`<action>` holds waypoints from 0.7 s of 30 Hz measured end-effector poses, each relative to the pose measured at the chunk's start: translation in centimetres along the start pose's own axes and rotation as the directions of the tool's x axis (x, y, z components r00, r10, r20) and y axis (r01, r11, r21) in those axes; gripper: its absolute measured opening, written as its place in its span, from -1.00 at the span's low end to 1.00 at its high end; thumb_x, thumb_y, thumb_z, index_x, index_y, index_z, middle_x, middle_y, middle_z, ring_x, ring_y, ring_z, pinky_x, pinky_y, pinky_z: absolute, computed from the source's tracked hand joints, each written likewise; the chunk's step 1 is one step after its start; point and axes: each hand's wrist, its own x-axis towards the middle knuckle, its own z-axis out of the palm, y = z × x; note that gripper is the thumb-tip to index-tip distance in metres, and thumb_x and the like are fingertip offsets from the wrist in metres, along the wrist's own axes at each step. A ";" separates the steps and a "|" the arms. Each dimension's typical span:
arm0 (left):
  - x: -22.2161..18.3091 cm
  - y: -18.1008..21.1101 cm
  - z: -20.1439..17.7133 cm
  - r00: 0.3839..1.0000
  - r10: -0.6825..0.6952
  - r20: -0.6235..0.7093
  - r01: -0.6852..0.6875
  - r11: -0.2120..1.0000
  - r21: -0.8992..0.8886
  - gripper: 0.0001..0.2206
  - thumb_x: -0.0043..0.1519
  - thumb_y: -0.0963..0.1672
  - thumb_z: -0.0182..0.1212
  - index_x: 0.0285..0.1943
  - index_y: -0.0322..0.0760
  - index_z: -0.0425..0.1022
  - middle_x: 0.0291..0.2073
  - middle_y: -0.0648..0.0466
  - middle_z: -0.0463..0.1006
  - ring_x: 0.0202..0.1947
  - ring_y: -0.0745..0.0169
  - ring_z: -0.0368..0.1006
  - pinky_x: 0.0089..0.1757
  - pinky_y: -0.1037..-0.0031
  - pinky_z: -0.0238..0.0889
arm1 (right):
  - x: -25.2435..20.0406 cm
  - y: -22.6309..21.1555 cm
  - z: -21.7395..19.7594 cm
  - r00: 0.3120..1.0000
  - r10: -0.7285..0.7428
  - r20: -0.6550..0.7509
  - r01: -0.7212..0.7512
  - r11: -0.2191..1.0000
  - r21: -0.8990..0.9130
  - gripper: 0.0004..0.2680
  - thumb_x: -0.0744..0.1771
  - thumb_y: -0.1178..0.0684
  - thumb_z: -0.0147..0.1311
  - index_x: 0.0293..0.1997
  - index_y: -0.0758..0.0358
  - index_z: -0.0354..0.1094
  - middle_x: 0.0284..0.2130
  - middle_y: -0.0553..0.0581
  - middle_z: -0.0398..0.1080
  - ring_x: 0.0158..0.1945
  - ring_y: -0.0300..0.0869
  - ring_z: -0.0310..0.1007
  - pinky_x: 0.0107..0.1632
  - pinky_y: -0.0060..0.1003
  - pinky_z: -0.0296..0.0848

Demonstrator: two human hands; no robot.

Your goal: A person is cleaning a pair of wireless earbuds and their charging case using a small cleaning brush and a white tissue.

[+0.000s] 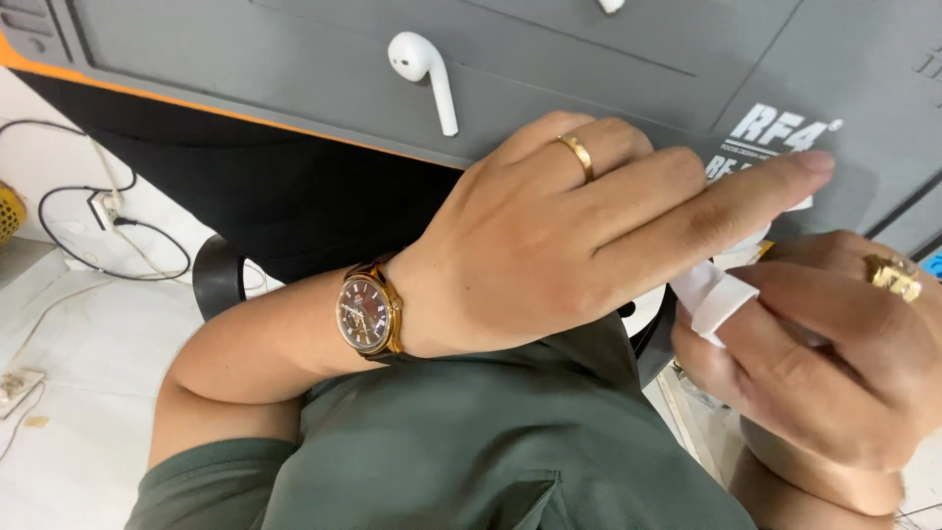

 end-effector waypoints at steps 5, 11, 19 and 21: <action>0.1 0.1 0.4 0.999 0.000 -0.033 0.001 0.999 0.033 -0.68 0.69 -0.14 0.41 0.56 0.14 0.48 -0.28 0.41 0.28 -0.27 0.35 0.31 -0.16 0.47 0.47 | -0.9 -1.5 1.0 0.992 0.107 -0.060 -0.115 0.982 -0.148 -0.85 0.39 0.61 0.31 -0.10 0.57 0.57 -0.30 0.41 0.28 -0.52 0.13 0.30 -0.44 0.05 0.35; 0.3 0.3 0.2 0.999 0.010 -0.049 -0.008 0.999 0.042 -0.67 0.65 -0.17 0.35 0.54 0.11 0.51 -0.30 0.38 0.25 -0.26 0.33 0.34 -0.12 0.50 0.49 | -1.7 -2.7 1.4 0.980 0.196 -0.039 -0.200 0.954 -0.225 -0.83 0.37 0.59 0.33 -0.09 0.52 0.61 -0.29 0.46 0.39 -0.48 0.15 0.22 -0.38 0.04 0.32; 0.2 0.3 0.0 1.000 0.021 -0.008 -0.021 1.000 -0.006 -0.59 0.60 -0.26 0.28 0.56 0.10 0.48 -0.28 0.39 0.29 -0.24 0.35 0.41 -0.03 0.48 0.56 | -1.8 -0.9 0.7 0.994 0.073 -0.084 -0.083 0.989 -0.124 -0.90 0.37 0.56 0.29 -0.12 0.63 0.57 -0.35 0.45 0.35 -0.53 0.15 0.32 -0.42 0.05 0.43; 0.2 0.3 0.0 1.000 0.016 -0.017 -0.016 1.000 0.000 -0.59 0.60 -0.25 0.30 0.56 0.11 0.49 -0.29 0.38 0.25 -0.25 0.35 0.38 -0.05 0.48 0.57 | -2.2 -0.2 0.1 0.995 0.061 -0.081 -0.070 0.991 -0.117 -0.93 0.39 0.52 0.29 -0.09 0.64 0.58 -0.35 0.45 0.38 -0.54 0.17 0.34 -0.44 0.05 0.42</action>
